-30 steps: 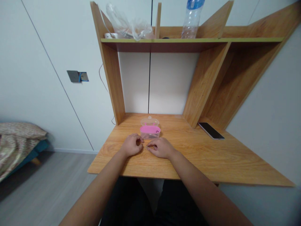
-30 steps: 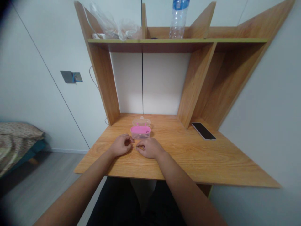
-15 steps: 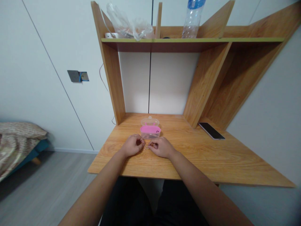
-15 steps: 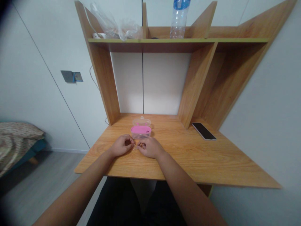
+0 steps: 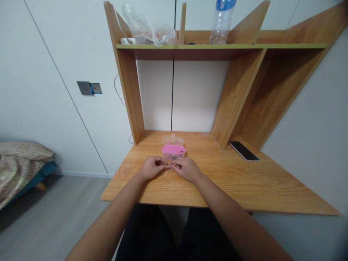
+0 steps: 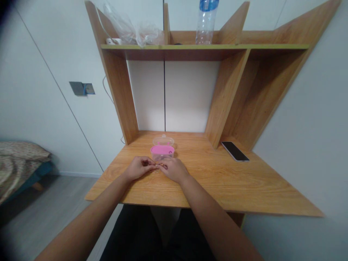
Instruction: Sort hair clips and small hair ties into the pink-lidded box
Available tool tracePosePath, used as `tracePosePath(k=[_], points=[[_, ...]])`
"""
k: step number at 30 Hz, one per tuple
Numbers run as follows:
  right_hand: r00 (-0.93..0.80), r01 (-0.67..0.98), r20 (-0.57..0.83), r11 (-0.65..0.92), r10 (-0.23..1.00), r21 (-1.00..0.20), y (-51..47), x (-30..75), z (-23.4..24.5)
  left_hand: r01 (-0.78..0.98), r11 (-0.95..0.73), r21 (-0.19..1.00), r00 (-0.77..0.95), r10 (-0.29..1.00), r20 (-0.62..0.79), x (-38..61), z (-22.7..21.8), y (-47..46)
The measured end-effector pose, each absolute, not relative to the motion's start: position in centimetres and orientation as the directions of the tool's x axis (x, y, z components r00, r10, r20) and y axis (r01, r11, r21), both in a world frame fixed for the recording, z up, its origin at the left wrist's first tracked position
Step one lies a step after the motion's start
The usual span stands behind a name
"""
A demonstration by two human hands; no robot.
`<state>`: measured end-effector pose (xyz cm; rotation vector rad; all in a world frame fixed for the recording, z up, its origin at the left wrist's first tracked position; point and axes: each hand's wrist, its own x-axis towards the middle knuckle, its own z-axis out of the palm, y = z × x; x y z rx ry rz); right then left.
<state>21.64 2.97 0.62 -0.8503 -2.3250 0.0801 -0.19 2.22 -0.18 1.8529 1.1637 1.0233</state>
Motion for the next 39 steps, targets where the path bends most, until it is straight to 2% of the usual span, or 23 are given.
tracePosePath(k=[16,31,39], points=[[-0.616,0.506,0.618,0.846,0.489,-0.165,2.64,21.44,0.33,0.168,-0.245,0.955,0.286,0.939,0.191,-0.35,-0.31,2.37],[-0.597,0.489,0.652,0.856,0.467,-0.165,2.45,21.28,0.63,0.061,-0.209,0.976,0.319,0.931,0.179,-0.71,-0.39,2.56],[-0.509,0.542,0.699,0.818,0.502,-0.192,2.48,21.43,0.49,0.06,-0.247,0.967,0.291,0.931,0.22,-0.7,-0.05,2.59]])
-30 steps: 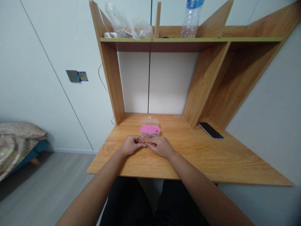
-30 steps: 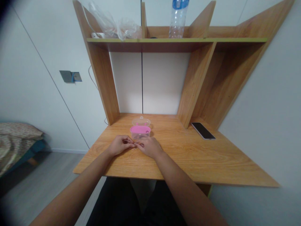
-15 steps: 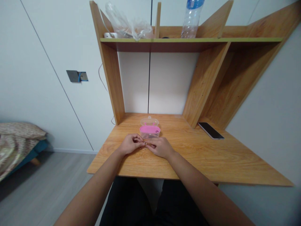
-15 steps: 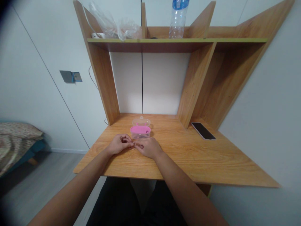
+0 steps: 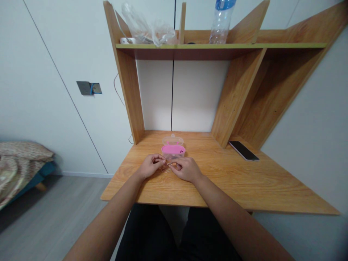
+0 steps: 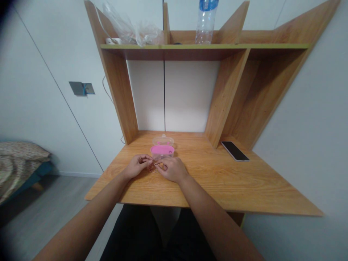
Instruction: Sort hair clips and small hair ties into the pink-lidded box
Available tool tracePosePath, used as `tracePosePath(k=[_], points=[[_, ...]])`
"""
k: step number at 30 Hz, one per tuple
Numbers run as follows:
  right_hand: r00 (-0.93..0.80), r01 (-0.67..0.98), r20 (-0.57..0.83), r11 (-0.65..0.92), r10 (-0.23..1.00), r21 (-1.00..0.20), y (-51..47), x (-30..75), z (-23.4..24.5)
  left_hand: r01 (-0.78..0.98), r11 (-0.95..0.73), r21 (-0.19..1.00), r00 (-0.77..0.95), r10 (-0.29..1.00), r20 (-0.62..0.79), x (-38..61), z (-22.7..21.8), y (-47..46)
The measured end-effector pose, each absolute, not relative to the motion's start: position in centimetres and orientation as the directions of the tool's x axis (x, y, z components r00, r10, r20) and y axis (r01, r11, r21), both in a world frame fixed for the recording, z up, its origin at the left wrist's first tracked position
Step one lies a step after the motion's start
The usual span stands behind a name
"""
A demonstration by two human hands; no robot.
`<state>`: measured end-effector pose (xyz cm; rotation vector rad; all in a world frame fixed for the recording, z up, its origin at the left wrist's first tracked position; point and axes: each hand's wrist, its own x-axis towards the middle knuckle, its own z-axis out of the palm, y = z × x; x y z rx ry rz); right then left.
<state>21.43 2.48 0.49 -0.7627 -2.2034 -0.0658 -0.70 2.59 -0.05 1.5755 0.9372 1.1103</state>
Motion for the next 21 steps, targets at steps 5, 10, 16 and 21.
tracePosePath(k=[5,10,16,21], points=[[-0.416,0.605,0.729,0.764,0.544,-0.224,2.37,21.59,0.64,0.12,-0.313,0.942,0.217,0.934,0.283,-0.8,0.13,2.51],[-0.373,0.632,0.745,0.739,0.553,-0.231,2.29,21.55,0.83,0.199,-0.348,0.916,0.205,0.929,0.308,-0.59,0.2,2.1],[-0.455,0.593,0.72,0.782,0.523,-0.193,2.38,21.46,0.67,0.227,-0.353,0.908,0.263,0.92,0.291,-0.43,0.24,1.91],[-0.524,0.564,0.69,0.81,0.5,-0.159,2.6,21.52,0.39,0.211,-0.318,0.924,0.343,0.91,0.234,-0.6,-0.21,2.34]])
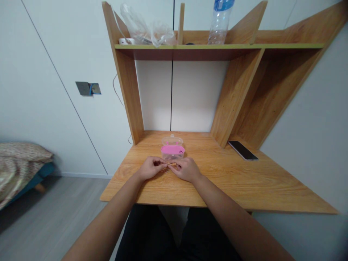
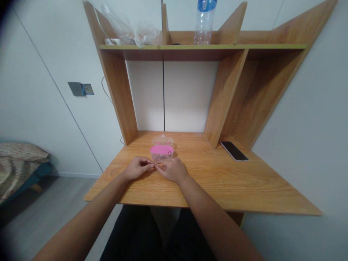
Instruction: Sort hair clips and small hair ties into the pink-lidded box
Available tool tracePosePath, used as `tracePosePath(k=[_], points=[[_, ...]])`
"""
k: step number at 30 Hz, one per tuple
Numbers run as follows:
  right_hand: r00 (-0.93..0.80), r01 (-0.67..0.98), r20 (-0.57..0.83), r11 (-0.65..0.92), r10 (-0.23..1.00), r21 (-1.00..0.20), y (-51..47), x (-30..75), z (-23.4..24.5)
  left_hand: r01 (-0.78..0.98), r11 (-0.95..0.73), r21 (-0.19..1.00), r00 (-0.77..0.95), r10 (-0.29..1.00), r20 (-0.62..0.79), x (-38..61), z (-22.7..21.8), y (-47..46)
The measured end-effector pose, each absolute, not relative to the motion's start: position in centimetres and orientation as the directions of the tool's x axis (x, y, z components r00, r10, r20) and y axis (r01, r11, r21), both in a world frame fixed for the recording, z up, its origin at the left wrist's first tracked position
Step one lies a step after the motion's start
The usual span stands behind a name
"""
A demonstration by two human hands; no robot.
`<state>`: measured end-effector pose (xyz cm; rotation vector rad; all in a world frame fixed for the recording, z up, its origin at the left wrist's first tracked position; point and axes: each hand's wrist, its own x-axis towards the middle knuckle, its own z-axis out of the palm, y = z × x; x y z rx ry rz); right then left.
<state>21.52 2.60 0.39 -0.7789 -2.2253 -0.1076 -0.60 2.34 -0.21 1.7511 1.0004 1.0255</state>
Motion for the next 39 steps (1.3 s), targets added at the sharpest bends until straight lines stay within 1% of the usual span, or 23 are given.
tracePosePath(k=[6,11,21,26,32,36,39], points=[[-0.547,0.546,0.682,0.824,0.486,-0.15,2.7,21.6,0.4,0.195,-0.254,0.947,0.382,0.909,0.165,-0.6,-0.1,2.2],[-0.507,0.548,0.719,0.822,0.475,-0.156,2.6,21.5,0.5,0.139,-0.223,0.965,0.378,0.912,0.156,-0.5,0.2,2.2],[-0.265,0.634,0.84,0.742,0.473,-0.219,2.5,21.9,0.9,-0.01,-0.223,0.975,0.169,0.96,0.222,-1.8,0.6,3.0],[-0.217,0.648,0.859,0.726,0.464,-0.229,2.8,22.1,0.6,-0.026,-0.223,0.974,0.134,0.965,0.224,-1.8,0.7,3.0],[-0.241,0.649,0.851,0.729,0.468,-0.217,2.8,22.1,0.6,-0.001,-0.212,0.977,0.157,0.965,0.21,-1.8,0.8,2.8],[-0.339,0.617,0.824,0.768,0.455,-0.17,2.6,21.9,0.7,0.022,-0.2,0.98,0.196,0.962,0.192,-1.8,0.6,2.7],[-0.429,0.58,0.796,0.806,0.427,-0.119,2.5,21.6,0.6,0.049,-0.189,0.981,0.256,0.951,0.171,-1.8,0.5,2.5]])
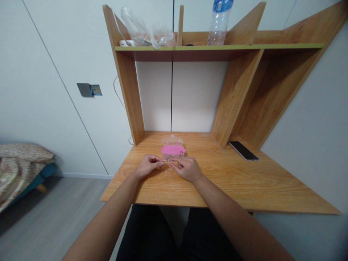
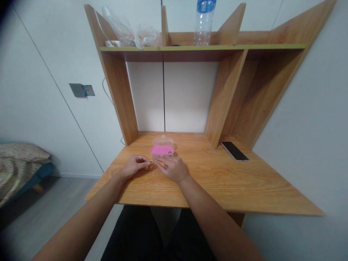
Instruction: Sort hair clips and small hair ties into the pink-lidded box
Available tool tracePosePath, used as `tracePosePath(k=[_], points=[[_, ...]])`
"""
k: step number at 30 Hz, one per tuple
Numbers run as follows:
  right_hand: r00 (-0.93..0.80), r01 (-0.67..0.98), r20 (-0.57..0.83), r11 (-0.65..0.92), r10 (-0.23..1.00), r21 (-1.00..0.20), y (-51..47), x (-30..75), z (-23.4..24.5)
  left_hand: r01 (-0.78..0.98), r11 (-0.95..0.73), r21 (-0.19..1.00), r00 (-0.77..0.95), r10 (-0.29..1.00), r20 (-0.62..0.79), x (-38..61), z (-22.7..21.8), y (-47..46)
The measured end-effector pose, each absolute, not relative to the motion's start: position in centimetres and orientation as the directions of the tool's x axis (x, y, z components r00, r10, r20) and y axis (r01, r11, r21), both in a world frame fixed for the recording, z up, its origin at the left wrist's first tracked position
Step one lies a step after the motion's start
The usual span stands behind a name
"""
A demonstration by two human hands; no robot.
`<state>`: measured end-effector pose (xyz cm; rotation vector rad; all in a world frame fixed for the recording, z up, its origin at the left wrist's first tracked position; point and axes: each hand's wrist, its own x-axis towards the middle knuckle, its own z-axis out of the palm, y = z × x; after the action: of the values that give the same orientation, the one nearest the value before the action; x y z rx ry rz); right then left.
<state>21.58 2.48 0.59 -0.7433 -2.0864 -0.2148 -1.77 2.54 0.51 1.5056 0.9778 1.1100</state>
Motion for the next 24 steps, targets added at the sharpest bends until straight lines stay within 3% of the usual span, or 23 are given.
tracePosePath(k=[7,24], points=[[-0.526,0.545,0.752,0.836,0.397,-0.061,2.57,21.36,0.32,0.116,-0.187,0.975,0.356,0.925,0.135,-1.48,0.65,2.18],[-0.564,0.528,0.741,0.849,0.365,-0.017,2.24,20.91,0.43,0.163,-0.237,0.958,0.42,0.895,0.15,-1.66,0.65,2.36]])
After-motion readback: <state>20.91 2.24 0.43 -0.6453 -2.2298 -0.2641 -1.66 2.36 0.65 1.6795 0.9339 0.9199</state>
